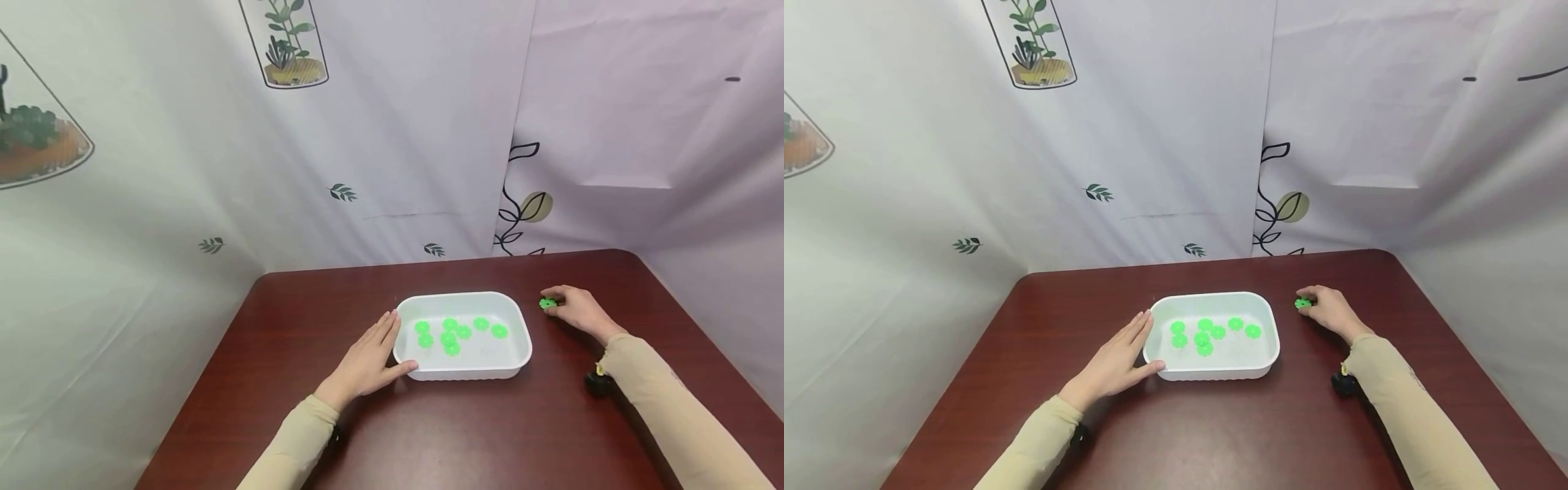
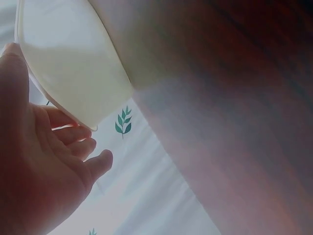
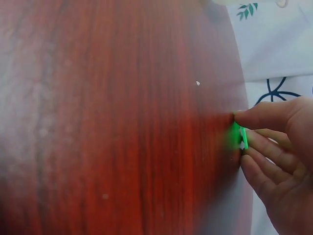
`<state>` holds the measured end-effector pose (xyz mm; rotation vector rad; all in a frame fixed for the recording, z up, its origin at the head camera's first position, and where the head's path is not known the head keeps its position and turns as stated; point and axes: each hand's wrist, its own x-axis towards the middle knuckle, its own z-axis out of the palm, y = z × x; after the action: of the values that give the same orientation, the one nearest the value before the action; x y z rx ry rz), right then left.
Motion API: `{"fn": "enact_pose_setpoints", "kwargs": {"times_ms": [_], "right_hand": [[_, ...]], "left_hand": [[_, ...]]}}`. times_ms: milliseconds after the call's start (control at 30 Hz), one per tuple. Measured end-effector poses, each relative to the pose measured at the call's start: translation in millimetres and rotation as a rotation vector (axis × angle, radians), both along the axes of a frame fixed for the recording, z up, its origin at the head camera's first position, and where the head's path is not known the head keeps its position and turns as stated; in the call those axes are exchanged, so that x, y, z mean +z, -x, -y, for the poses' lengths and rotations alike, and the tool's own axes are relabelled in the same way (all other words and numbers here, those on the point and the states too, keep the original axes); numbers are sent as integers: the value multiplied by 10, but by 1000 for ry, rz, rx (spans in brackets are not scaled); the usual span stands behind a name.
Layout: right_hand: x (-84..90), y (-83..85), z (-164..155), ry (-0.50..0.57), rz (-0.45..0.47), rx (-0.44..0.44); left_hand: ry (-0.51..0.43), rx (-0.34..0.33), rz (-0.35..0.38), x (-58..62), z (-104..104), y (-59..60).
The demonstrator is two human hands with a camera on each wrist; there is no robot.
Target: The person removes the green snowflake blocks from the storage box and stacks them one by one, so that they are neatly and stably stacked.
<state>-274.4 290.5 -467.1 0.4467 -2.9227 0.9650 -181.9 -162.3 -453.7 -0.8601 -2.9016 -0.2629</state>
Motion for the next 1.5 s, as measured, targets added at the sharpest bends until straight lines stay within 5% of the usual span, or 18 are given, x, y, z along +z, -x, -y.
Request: {"fn": "enact_pose_setpoints", "kwargs": {"times_ms": [367, 900, 1233, 1500], "right_hand": [[3, -25, 32, 1, 7, 23], [267, 33, 31, -27, 40, 30], [733, 128, 289, -43, 26, 57], [1038, 176, 694, -14, -47, 170]], "left_hand": [[-19, -1, 29, 7, 21, -9], [-19, -9, 22, 43, -6, 3], [-36, -11, 5, 36, -24, -15], [-32, 4, 9, 35, -3, -32]]}}
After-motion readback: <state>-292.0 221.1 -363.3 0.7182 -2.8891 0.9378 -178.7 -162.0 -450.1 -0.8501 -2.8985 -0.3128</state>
